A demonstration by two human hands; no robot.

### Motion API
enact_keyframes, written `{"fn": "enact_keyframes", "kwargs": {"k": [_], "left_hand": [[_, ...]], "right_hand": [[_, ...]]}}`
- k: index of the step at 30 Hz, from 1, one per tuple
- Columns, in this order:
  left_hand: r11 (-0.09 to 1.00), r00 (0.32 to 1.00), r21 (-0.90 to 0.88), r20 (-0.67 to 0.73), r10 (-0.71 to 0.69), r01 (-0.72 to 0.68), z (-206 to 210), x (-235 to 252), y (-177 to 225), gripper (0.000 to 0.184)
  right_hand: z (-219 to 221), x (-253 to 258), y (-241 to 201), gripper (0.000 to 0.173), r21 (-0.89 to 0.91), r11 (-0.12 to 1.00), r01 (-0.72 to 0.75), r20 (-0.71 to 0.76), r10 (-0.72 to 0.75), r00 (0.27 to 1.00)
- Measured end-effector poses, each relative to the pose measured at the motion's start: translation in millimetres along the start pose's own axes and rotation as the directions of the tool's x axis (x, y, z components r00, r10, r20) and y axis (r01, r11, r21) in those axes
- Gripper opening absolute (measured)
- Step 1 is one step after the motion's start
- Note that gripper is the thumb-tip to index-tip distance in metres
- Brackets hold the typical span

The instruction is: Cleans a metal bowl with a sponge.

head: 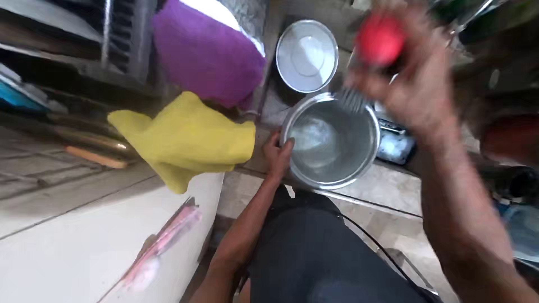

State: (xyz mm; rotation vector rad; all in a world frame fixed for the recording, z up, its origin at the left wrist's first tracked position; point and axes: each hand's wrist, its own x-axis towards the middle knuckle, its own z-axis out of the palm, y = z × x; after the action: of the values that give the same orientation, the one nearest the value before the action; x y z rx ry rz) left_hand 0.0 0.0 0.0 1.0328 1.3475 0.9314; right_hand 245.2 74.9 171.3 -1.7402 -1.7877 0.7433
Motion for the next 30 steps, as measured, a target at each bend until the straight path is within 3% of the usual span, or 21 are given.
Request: {"fn": "enact_keyframes", "kwargs": {"k": [2, 5, 8, 13, 16, 20, 22, 26, 28, 30], "left_hand": [[0.999, 0.999, 0.002, 0.001, 0.049, -0.049, 0, 1, -4, 0.017], [0.997, 0.997, 0.023, 0.018, 0.076, -0.076, -2, 1, -7, 0.02], [0.994, 0.994, 0.04, 0.044, 0.103, -0.105, -2, 8, -8, 0.029], [0.975, 0.984, 0.141, 0.08, 0.159, -0.17, -1, 16, -12, 0.024], [0.967, 0.975, 0.193, 0.177, 0.133, -0.166, -2, 19, 2, 0.043], [0.944, 0.99, 0.329, 0.137, -0.043, -0.004, 8, 24, 24, 0.041], [0.94, 0.994, 0.34, 0.097, -0.044, 0.009, 15, 26, 23, 0.046], [0.946, 0.989, 0.304, 0.132, 0.071, -0.109, 17, 26, 8, 0.052], [0.956, 0.976, 0.228, 0.156, 0.154, -0.187, 15, 23, 4, 0.055], [0.961, 0.967, 0.169, 0.168, 0.189, -0.217, 13, 23, 4, 0.056]], "right_hand": [[51, -50, 23, 0.067, -0.017, 0.997, -0.081, 0.147, 0.083, 0.986], [84, -96, 54, 0.064, -0.129, 0.976, -0.178, 0.214, 0.202, 0.956], [87, -99, 64, 0.063, -0.201, 0.971, -0.126, 0.244, 0.175, 0.954], [107, -112, 62, 0.064, -0.382, 0.924, -0.029, 0.377, 0.185, 0.907], [121, -122, 57, 0.061, -0.515, 0.849, -0.121, 0.336, 0.33, 0.882], [117, -121, 68, 0.076, -0.596, 0.78, -0.189, 0.359, 0.469, 0.807], [115, -121, 73, 0.073, -0.593, 0.797, -0.114, 0.426, 0.431, 0.795], [141, -126, 70, 0.07, -0.478, 0.878, 0.017, 0.523, 0.269, 0.809], [162, -113, 58, 0.07, -0.406, 0.914, -0.015, 0.474, 0.225, 0.851], [169, -85, 51, 0.07, -0.376, 0.918, -0.125, 0.378, 0.275, 0.884]]}}
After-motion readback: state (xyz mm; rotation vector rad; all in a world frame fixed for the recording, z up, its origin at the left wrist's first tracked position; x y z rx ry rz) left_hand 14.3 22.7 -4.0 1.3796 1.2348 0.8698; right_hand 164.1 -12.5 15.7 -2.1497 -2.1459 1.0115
